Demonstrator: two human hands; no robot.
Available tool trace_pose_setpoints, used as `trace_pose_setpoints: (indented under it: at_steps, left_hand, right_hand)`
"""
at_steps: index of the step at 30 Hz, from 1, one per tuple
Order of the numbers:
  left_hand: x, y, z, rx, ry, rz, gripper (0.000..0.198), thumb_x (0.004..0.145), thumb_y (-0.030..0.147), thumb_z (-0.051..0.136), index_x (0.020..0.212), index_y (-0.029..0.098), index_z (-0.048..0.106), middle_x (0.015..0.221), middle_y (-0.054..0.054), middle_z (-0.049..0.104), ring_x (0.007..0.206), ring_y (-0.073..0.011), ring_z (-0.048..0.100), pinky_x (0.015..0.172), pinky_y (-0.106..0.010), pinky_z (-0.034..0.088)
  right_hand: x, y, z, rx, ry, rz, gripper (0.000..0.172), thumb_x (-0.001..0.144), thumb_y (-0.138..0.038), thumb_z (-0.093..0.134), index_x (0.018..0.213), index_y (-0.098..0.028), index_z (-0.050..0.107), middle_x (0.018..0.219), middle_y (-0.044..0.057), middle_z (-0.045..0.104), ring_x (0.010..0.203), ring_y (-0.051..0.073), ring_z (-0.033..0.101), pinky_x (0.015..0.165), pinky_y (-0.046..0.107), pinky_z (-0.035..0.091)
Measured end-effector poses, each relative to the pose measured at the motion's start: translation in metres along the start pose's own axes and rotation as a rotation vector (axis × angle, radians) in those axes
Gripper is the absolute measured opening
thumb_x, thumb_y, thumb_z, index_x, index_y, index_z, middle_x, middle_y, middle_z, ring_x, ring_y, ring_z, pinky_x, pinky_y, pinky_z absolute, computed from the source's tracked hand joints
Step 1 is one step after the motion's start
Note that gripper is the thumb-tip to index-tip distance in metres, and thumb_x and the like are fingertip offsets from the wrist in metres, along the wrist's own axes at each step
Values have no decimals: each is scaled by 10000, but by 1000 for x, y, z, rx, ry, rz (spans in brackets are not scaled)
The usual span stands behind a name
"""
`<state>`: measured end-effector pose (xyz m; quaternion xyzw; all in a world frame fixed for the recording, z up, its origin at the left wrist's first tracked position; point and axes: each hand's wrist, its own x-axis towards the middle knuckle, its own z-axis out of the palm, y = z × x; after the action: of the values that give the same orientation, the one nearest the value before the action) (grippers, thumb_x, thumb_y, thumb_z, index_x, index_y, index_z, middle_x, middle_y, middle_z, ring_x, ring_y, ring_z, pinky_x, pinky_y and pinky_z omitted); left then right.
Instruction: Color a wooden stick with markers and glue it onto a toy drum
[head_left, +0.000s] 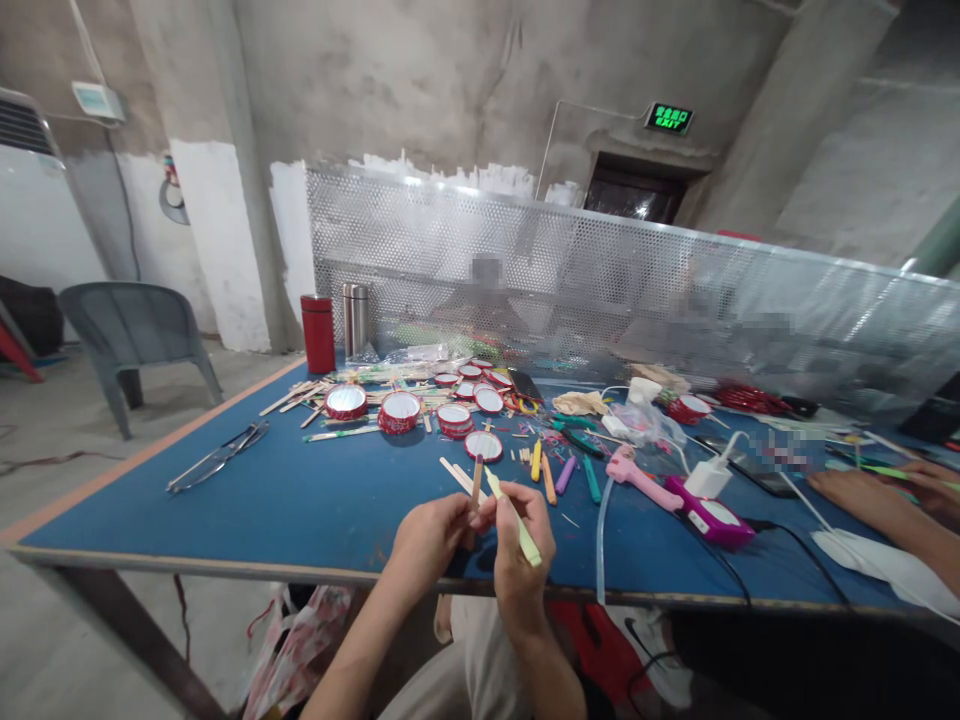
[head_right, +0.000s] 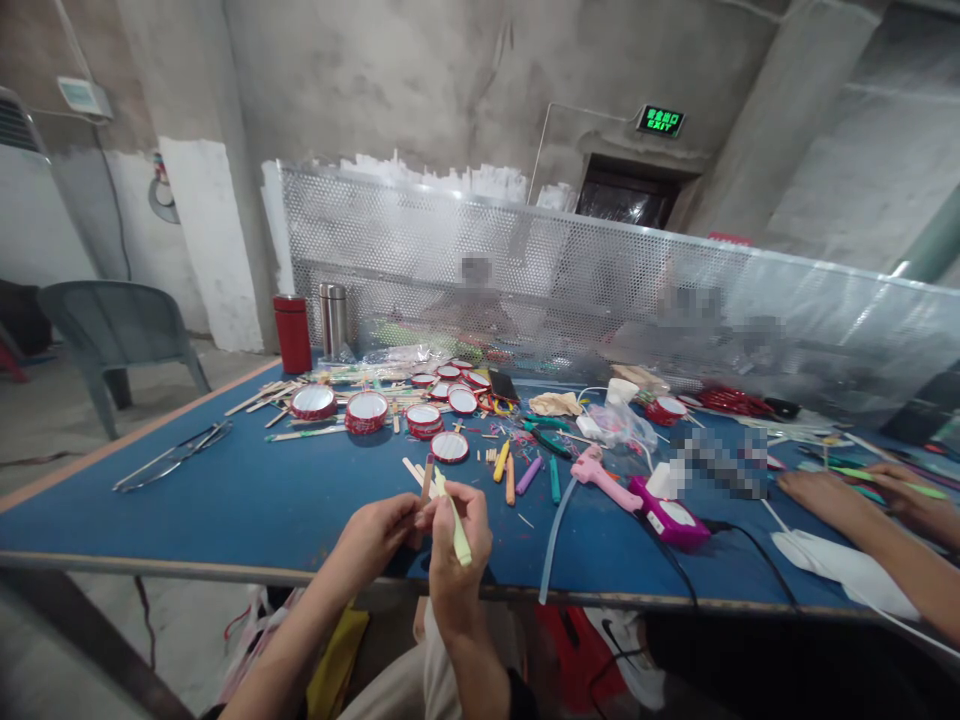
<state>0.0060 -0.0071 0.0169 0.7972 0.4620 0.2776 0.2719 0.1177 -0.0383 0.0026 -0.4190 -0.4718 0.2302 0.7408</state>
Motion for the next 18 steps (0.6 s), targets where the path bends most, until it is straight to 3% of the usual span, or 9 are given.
trace_pose_setpoints:
  at_steps: [9,15,18]
  left_hand:
    - [0,-1,2,25,28,2,195,827,228,438,693,198,576,654,24,639,612,-109,538,559,-187,305]
    - [-1,0,0,-6,15,2,195,831,222,427,724,205,588,670,24,652,631,-112,551,584,-187,322]
    - [-1,2,-1,8,4,-10,201,831,226,424,695,204,571,659,27,650,622,-110,549,571,-188,316]
  right_hand:
    - [-1,4,-1,-31,-61,-11,179,878,-345,503,930,-178,538,679,-16,618,591,127,604,596,272,515]
    - [1,3,0,-11,32,21,213,875,-370,503,943,-170,530,649,-23,608,544,126,597,552,264,508]
    - [0,2,0,-6,10,20,209,870,-369,505,929,-170,531,642,-21,610,537,126,595,546,264,509]
